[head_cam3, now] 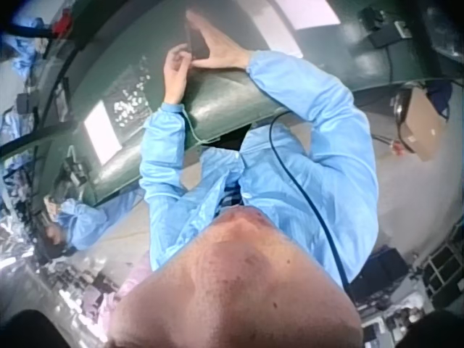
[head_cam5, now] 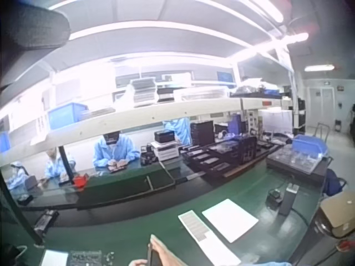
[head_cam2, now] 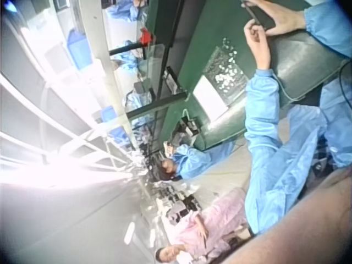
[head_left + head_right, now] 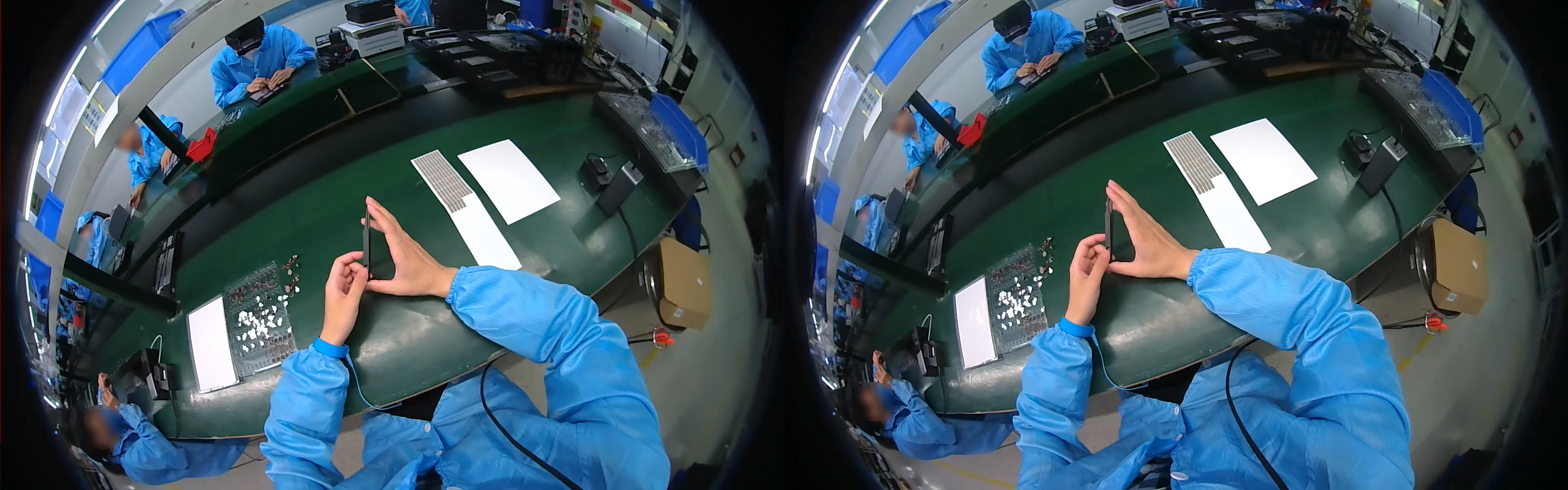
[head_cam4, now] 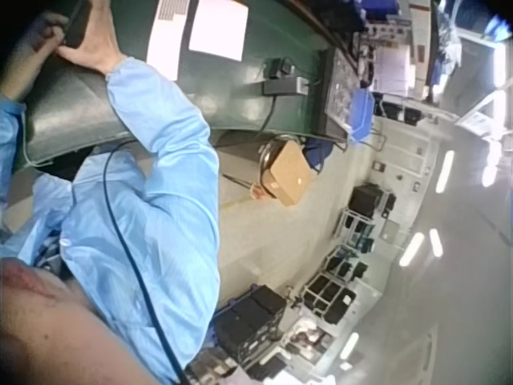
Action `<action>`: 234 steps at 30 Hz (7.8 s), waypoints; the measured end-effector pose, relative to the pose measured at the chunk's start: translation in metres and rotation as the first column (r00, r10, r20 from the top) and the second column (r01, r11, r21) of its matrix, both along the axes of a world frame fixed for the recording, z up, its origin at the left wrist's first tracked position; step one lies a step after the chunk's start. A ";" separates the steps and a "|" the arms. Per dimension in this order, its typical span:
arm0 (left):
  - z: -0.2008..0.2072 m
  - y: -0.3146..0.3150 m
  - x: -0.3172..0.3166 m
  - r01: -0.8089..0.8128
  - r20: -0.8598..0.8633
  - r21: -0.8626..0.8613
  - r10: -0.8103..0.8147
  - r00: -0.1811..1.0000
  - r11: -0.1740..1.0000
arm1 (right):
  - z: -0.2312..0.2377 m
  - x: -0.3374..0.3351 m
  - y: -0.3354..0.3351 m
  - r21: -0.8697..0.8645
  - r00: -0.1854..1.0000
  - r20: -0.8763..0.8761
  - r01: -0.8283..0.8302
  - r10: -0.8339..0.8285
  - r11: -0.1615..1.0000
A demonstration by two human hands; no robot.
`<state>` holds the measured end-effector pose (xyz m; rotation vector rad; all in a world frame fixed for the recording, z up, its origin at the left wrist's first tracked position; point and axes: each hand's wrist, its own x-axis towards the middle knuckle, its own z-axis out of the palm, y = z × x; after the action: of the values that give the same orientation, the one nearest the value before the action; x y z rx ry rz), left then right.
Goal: Assembling a tablet device by placing components and applying adhesive at a factory workbench.
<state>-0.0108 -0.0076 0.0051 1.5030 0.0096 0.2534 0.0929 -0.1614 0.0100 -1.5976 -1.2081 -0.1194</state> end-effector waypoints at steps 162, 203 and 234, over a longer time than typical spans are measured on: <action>-0.007 0.011 -0.001 0.049 -0.041 0.011 -0.049 0.998 0.999 | 0.011 -0.009 -0.010 -0.351 0.967 0.000 -0.240 0.256 0.905; -0.011 0.026 -0.021 0.101 0.010 0.007 -0.101 0.995 0.995 | 0.035 0.170 0.223 -0.260 0.797 0.600 0.280 -0.073 0.924; -0.005 0.030 -0.028 0.074 0.039 -0.019 -0.074 0.997 0.997 | 0.043 0.324 0.370 -0.413 0.350 0.896 0.427 0.274 0.804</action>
<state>-0.0392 0.0225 0.0006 1.4751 -0.0736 0.2216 0.4173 0.2085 0.0528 -2.2467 -2.2450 -0.9656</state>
